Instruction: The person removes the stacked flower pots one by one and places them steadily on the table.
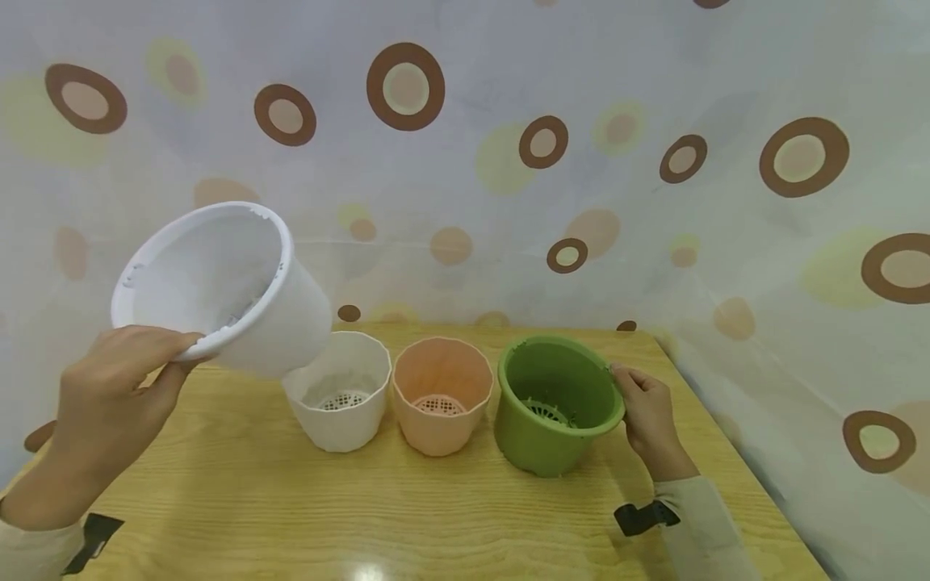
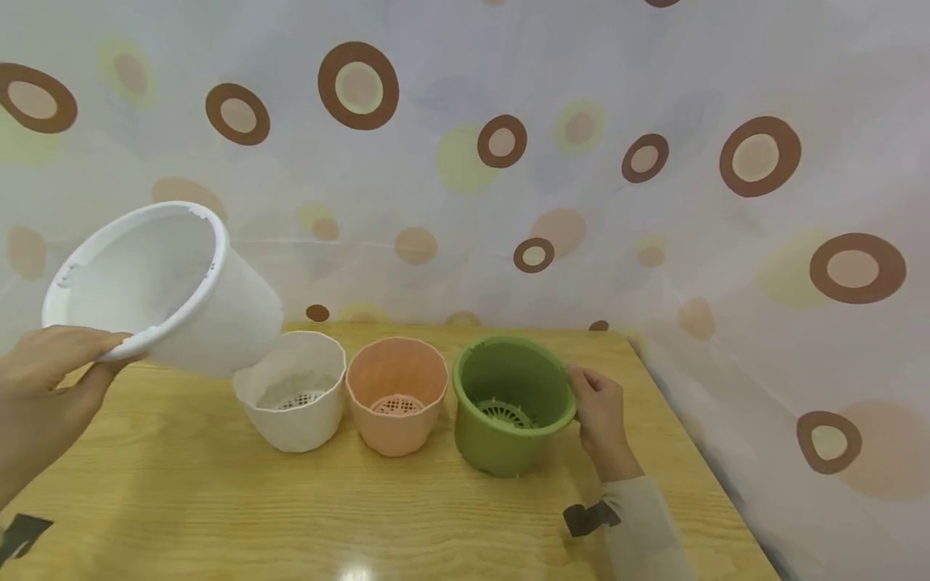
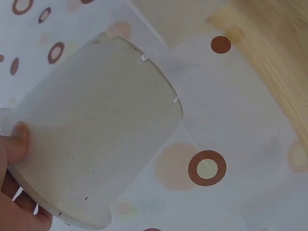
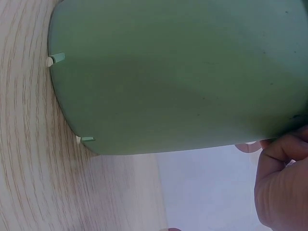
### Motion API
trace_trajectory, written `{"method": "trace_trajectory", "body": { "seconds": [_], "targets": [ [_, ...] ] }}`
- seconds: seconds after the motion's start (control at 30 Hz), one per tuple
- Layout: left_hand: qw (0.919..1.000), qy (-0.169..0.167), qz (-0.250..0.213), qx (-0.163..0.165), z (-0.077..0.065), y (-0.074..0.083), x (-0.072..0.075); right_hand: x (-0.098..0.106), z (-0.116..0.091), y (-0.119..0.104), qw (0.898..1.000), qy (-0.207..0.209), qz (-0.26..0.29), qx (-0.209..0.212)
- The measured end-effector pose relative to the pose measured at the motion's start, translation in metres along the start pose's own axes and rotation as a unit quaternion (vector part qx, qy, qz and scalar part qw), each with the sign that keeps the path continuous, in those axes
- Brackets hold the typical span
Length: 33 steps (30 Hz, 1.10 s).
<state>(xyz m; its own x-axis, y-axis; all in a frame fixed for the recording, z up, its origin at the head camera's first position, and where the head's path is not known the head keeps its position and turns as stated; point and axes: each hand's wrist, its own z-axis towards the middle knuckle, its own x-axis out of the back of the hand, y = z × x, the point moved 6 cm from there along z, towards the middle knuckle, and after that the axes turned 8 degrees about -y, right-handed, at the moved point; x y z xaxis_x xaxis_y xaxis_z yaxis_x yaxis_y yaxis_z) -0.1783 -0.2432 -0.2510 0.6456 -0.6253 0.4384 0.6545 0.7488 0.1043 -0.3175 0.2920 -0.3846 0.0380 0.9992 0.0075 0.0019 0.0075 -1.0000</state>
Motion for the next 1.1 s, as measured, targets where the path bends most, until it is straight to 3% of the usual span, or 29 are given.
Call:
{"method": "trace_trajectory", "body": {
  "seconds": [0.23,0.43,0.7,1.1],
  "targets": [
    [0.9996,0.008,0.015,0.023,-0.01,-0.013,0.017,0.0,0.0,0.002,1.0,-0.002,0.006,-0.002],
    [0.9997,-0.02,0.01,0.014,-0.015,-0.022,0.025,0.0,0.0,0.001,1.0,0.001,0.006,-0.002],
    [0.9995,-0.003,-0.026,-0.019,-0.024,-0.032,0.028,0.0,0.0,-0.001,1.0,0.004,0.007,0.0],
    [0.9991,-0.041,-0.005,0.002,-0.034,-0.032,0.024,0.0,0.001,0.002,1.0,0.0,0.009,-0.003]
  ]
}}
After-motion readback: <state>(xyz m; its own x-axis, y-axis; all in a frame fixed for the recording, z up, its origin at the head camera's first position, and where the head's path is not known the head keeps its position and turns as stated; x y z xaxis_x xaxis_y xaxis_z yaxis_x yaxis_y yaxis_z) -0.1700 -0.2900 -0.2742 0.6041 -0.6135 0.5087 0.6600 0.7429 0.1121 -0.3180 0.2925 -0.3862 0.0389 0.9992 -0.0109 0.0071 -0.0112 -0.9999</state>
